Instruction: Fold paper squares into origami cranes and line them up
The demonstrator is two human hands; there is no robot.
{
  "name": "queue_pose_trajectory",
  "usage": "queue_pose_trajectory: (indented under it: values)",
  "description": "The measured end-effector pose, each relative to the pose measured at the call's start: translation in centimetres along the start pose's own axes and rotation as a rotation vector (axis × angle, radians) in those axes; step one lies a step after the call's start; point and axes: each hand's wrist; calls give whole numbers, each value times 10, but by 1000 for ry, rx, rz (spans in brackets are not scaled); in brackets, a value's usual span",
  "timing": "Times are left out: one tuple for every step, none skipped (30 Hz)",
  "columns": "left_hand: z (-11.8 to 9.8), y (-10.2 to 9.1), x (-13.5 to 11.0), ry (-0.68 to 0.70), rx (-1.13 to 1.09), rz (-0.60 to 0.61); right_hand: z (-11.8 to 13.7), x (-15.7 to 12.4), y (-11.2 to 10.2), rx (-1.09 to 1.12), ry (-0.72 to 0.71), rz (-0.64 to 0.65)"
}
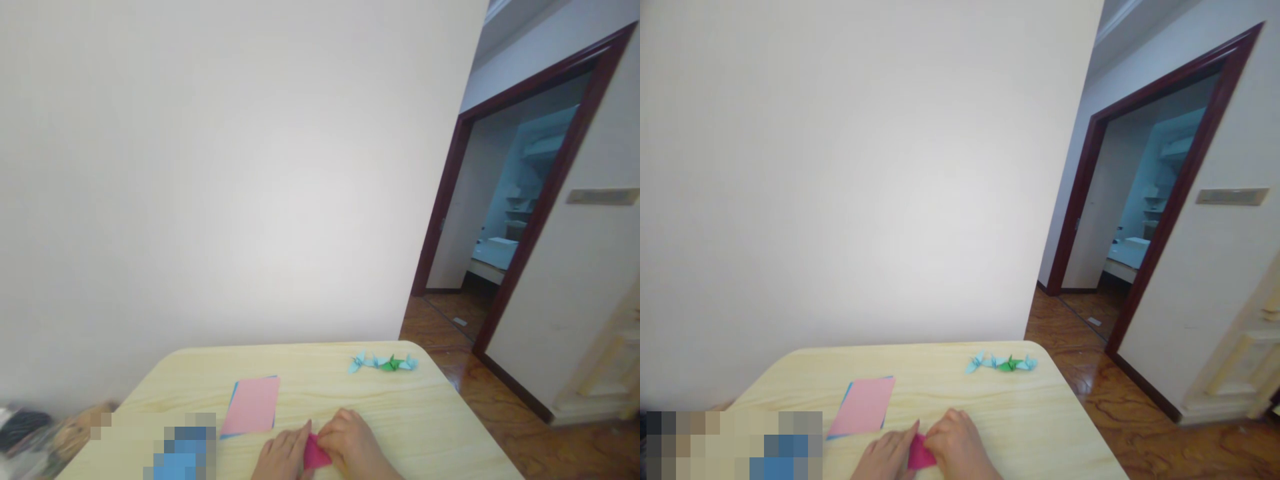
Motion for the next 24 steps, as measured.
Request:
queue_pose_trajectory:
  values:
    - [-3, -4, 2, -1, 0, 3, -1, 0, 0, 8, 3, 3]
    - [-6, -7, 4, 5, 0, 4, -1, -1, -1, 15, 6, 5]
    - [-9, -9, 5, 14, -1, 4, -2, -1, -1, 23, 11, 4]
    - [-11, -11, 6, 21, -1, 1, -2, -1, -2, 27, 17, 0]
    - [-12, -11, 7, 24, 2, -4, -2, -2, -2, 30, 23, -6]
    - [-13, -11, 7, 25, 6, -10, -2, -2, -3, 31, 27, -12]
    - [-14, -10, 7, 26, 11, -16, -2, -2, -4, 29, 29, -19]
    - [-13, -9, 6, 28, 17, -23, -2, -2, -4, 24, 26, -24]
    - [-12, -7, 5, 34, 22, -31, -2, -3, -4, 15, 23, -29]
    - [-10, -5, 4, 45, 25, -42, -2, -3, -5, 4, 17, -31]
    - [-8, -3, 4, 62, 27, -51, -2, -3, -4, -8, 11, -30]
    - [-6, 0, 3, 80, 29, -61, -2, -3, -4, -20, 5, -25]
    - [-3, 3, 3, 97, 33, -73, -2, -3, -4, -32, -1, -16]
    - [-1, 6, 3, 114, 42, -78, -3, -3, -3, -42, -7, -6]
    - [1, 9, 3, 123, 58, -82, -3, -3, -3, -52, -13, 5]
    - [2, 11, 3, 125, 79, -77, -4, -2, -2, -65, -18, 16]
    - [3, 13, 4, 128, 99, -67, -4, -2, -2, -81, -23, 27]
    - [4, 14, 4, 132, 116, -57, -4, -1, -2, -97, -31, 38]
    - [4, 15, 4, 139, 127, -50, -4, 0, -3, -114, -44, 51]
    - [6, 16, 4, 152, 133, -48, -3, 1, -3, -130, -60, 64]
    - [7, 17, 4, 167, 134, -49, -3, 2, -4, -143, -80, 78]
    - [9, 18, 3, 182, 132, -50, -3, 2, -5, -156, -100, 90]
    - [12, 20, 2, 198, 126, -52, -3, 2, -5, -165, -120, 101]
    - [15, 23, 0, 210, 121, -51, -4, 1, -5, -174, -138, 109]
Point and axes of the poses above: each hand's wrist, its own x-axis towards the middle knuckle, its own y-axis out of the palm, z = x × y, and after that the axes turned 15 degrees about -z, right-handed
